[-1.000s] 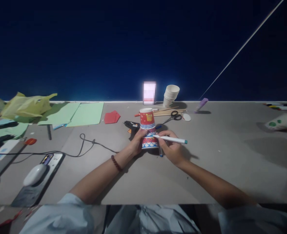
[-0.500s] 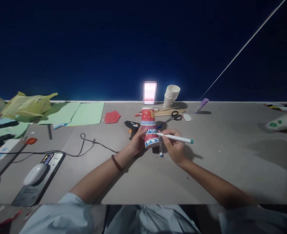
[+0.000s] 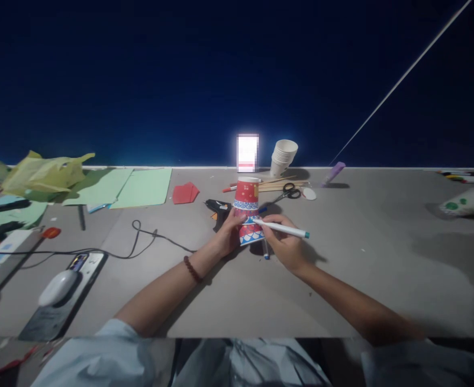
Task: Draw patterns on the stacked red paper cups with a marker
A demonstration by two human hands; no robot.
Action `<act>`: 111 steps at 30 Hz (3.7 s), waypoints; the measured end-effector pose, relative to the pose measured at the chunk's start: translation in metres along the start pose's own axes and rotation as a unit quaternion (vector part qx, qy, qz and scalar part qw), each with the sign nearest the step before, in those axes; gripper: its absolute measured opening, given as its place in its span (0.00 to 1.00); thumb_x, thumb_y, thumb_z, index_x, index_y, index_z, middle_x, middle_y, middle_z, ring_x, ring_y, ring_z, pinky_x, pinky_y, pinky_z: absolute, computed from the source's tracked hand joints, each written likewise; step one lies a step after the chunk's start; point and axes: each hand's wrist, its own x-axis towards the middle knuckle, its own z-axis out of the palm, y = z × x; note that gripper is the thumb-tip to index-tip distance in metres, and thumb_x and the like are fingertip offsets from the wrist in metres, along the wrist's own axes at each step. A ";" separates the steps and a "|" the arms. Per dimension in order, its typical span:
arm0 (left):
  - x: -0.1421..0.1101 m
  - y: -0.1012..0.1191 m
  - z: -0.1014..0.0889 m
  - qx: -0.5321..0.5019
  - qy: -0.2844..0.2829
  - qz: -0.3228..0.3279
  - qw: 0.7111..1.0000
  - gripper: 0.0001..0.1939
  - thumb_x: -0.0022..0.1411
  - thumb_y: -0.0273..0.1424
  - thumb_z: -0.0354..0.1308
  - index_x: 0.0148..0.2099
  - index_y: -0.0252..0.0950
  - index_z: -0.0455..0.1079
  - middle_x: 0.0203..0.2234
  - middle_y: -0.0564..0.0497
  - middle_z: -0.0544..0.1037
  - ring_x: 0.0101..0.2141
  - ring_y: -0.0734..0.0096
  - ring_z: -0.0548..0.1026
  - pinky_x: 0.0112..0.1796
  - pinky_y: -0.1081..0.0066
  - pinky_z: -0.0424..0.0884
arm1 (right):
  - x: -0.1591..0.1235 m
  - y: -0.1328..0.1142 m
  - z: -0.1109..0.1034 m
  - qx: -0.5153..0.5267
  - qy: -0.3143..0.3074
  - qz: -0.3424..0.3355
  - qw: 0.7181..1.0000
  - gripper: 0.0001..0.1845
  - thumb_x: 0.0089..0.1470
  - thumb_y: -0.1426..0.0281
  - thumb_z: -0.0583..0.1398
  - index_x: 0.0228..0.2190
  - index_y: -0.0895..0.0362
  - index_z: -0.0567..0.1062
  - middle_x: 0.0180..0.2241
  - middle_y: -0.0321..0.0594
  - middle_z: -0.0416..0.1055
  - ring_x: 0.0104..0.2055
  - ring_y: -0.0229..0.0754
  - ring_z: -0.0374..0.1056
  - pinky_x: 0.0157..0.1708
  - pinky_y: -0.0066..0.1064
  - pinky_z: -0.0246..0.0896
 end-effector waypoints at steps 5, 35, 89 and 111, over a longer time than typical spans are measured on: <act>0.000 0.001 0.001 0.001 -0.001 -0.003 1.000 0.26 0.52 0.33 0.70 0.52 0.38 0.68 0.39 0.48 0.80 0.39 0.63 0.78 0.43 0.64 0.73 | 0.000 0.000 0.000 -0.003 -0.004 0.002 1.000 0.04 0.57 0.66 0.63 0.35 0.52 0.76 0.34 0.37 0.77 0.36 0.42 0.74 0.38 0.33 0.70; -0.002 0.003 0.006 0.014 0.008 -0.002 1.000 0.25 0.51 0.33 0.70 0.50 0.38 0.67 0.38 0.49 0.80 0.39 0.63 0.78 0.44 0.63 0.72 | 0.000 0.003 0.001 0.003 -0.002 0.005 1.000 0.03 0.57 0.67 0.63 0.34 0.52 0.76 0.33 0.37 0.76 0.36 0.42 0.74 0.38 0.35 0.71; -0.002 0.002 0.006 0.015 0.003 -0.004 1.000 0.26 0.52 0.33 0.70 0.51 0.38 0.66 0.38 0.48 0.80 0.40 0.60 0.79 0.46 0.60 0.72 | 0.002 0.002 0.002 0.015 0.005 0.009 1.000 0.05 0.56 0.64 0.63 0.32 0.52 0.74 0.32 0.38 0.75 0.37 0.44 0.75 0.40 0.35 0.72; -0.003 0.003 0.008 0.012 0.008 0.007 1.000 0.23 0.51 0.31 0.70 0.49 0.38 0.69 0.38 0.49 0.80 0.39 0.64 0.78 0.46 0.63 0.72 | 0.003 -0.003 0.002 0.034 0.021 0.012 0.999 0.05 0.57 0.64 0.63 0.33 0.52 0.74 0.32 0.37 0.74 0.34 0.41 0.73 0.35 0.33 0.71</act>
